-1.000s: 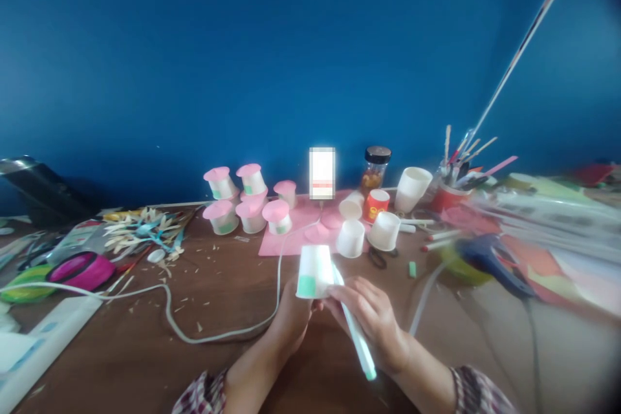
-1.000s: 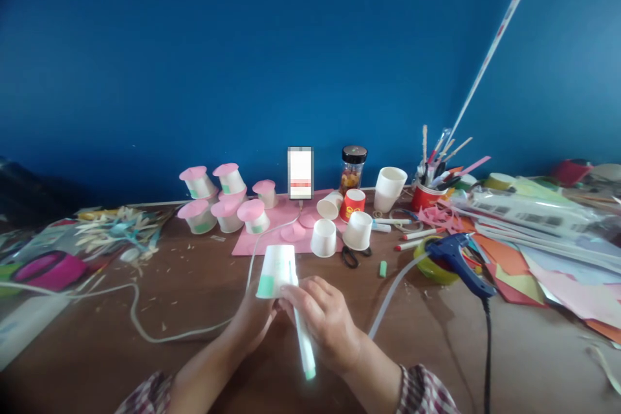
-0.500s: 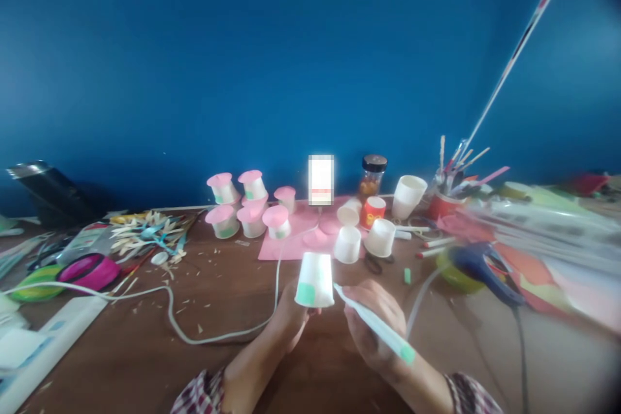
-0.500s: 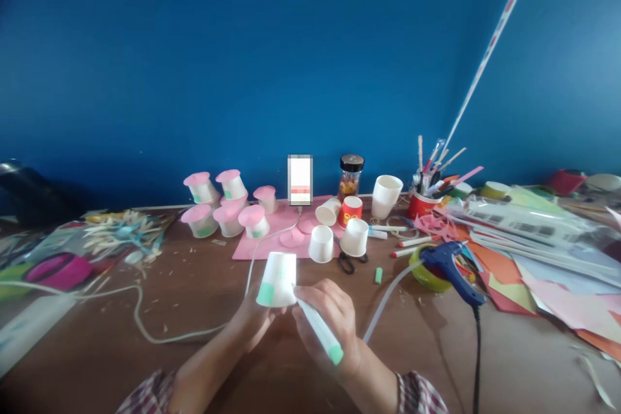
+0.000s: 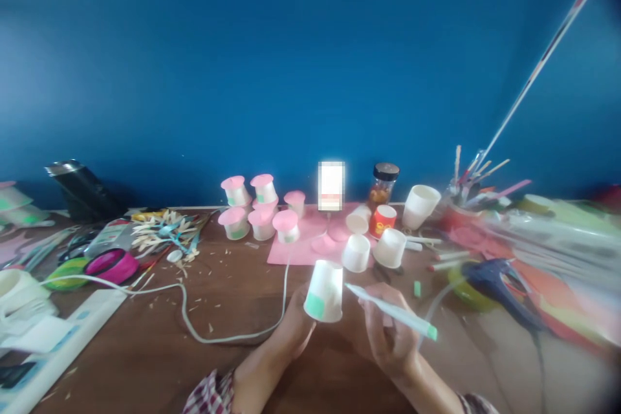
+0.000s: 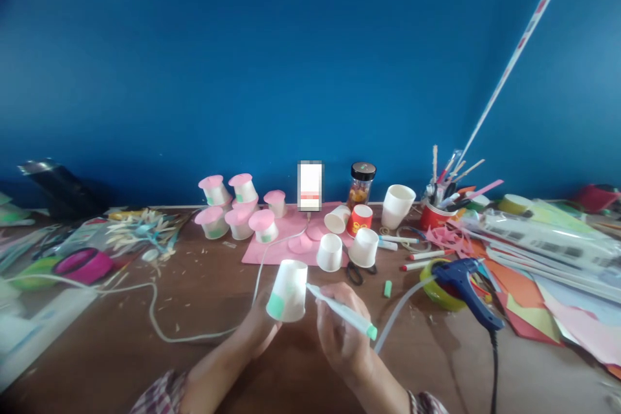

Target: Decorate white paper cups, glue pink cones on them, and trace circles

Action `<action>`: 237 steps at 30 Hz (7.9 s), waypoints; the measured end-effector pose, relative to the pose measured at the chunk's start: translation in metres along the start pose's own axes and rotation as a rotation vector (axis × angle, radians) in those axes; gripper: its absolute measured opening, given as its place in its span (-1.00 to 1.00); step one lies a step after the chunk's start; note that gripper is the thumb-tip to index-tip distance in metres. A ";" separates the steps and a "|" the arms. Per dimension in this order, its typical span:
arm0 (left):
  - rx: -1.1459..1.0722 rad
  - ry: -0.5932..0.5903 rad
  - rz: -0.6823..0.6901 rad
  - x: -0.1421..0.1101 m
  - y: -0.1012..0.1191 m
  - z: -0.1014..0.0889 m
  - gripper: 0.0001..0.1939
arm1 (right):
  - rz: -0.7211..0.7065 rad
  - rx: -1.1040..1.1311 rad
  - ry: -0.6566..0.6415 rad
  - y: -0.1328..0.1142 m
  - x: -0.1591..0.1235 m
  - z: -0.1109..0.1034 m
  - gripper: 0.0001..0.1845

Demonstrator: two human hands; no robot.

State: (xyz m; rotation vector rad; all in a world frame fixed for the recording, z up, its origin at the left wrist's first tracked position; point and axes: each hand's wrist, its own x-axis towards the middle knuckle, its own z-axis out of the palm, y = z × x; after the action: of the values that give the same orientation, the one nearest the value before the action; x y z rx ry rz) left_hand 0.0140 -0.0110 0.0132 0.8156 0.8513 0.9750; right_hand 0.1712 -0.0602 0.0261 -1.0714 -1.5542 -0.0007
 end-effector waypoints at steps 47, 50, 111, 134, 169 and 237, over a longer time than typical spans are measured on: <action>-0.081 0.089 -0.032 0.008 -0.011 -0.009 -0.75 | 0.021 0.043 -0.246 -0.012 0.003 0.002 -0.92; -0.075 0.092 -0.036 0.008 -0.010 -0.009 -0.72 | 0.030 0.046 -0.268 -0.012 0.002 0.003 -0.92; -0.112 0.162 -0.102 0.004 -0.001 0.003 -0.74 | 0.079 0.023 -0.251 -0.012 0.002 0.006 -0.92; -0.072 0.158 -0.072 0.005 -0.004 -0.002 -0.73 | 0.067 0.038 -0.273 -0.013 0.004 0.007 -0.92; -0.098 0.127 -0.062 0.007 -0.006 -0.005 -0.70 | 0.063 0.007 -0.218 -0.006 0.001 0.010 -0.95; -0.304 0.096 -0.184 0.008 -0.001 -0.009 -0.72 | 0.426 0.381 0.082 -0.003 0.000 0.013 -0.91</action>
State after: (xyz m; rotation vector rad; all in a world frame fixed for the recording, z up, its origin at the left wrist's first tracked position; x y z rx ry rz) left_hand 0.0083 -0.0023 0.0069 0.4264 0.8201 0.9568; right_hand 0.1589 -0.0549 0.0240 -1.0577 -1.1670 0.5164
